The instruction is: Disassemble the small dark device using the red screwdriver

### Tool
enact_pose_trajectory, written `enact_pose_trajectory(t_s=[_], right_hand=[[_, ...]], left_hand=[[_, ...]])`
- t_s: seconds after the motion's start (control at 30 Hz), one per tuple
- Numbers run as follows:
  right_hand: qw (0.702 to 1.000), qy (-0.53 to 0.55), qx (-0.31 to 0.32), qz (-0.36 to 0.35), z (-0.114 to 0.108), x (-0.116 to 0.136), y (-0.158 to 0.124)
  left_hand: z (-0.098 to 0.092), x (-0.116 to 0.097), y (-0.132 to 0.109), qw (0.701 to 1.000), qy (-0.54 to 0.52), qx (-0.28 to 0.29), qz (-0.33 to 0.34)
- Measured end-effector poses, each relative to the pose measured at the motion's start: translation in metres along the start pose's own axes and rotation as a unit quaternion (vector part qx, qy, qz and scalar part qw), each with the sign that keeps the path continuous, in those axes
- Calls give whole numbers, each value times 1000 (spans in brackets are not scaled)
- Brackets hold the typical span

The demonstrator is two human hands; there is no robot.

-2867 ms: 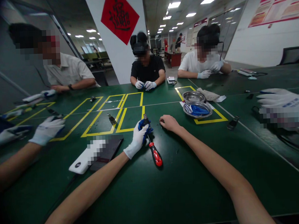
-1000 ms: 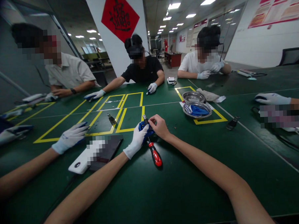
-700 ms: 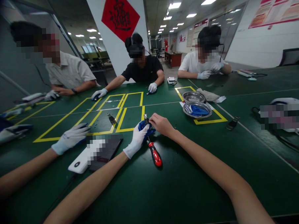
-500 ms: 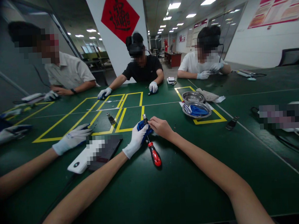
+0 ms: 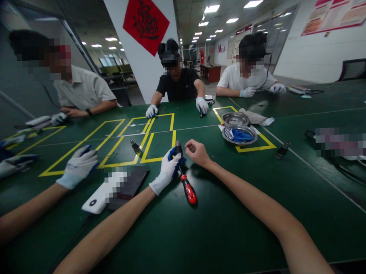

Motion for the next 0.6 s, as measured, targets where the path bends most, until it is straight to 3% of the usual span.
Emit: enact_pose_trajectory(t_s=[0.07,0.13,0.2,0.37,0.5,0.6], right_hand=[[997,58,-16,57,-2,-7,3],[991,101,20,85,1,-9,5],[987,126,54,84,4,-7,6],[984,140,72,81,3,-3,8],[987,101,98,80,-1,-1,10],[995,7,100,24,-6,8,12]], left_hand=[[0,1,0,1000,-5,2,-1],[0,0,-1,1000,-9,5,11],[1,-1,-1,1000,-13,12,18],[3,-5,-2,999,-16,14,25],[4,-6,-1,1000,-18,20,15],[4,-3,-1,999,-24,28,5]])
Point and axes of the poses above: each hand's wrist, its own y-axis towards the middle knuckle, its own z-axis out of the palm, x = y × z, the point moved 5 cm from there along y, towards the middle knuckle, and after that the axes turned 6 degrees about y, right-handed, at the moved point
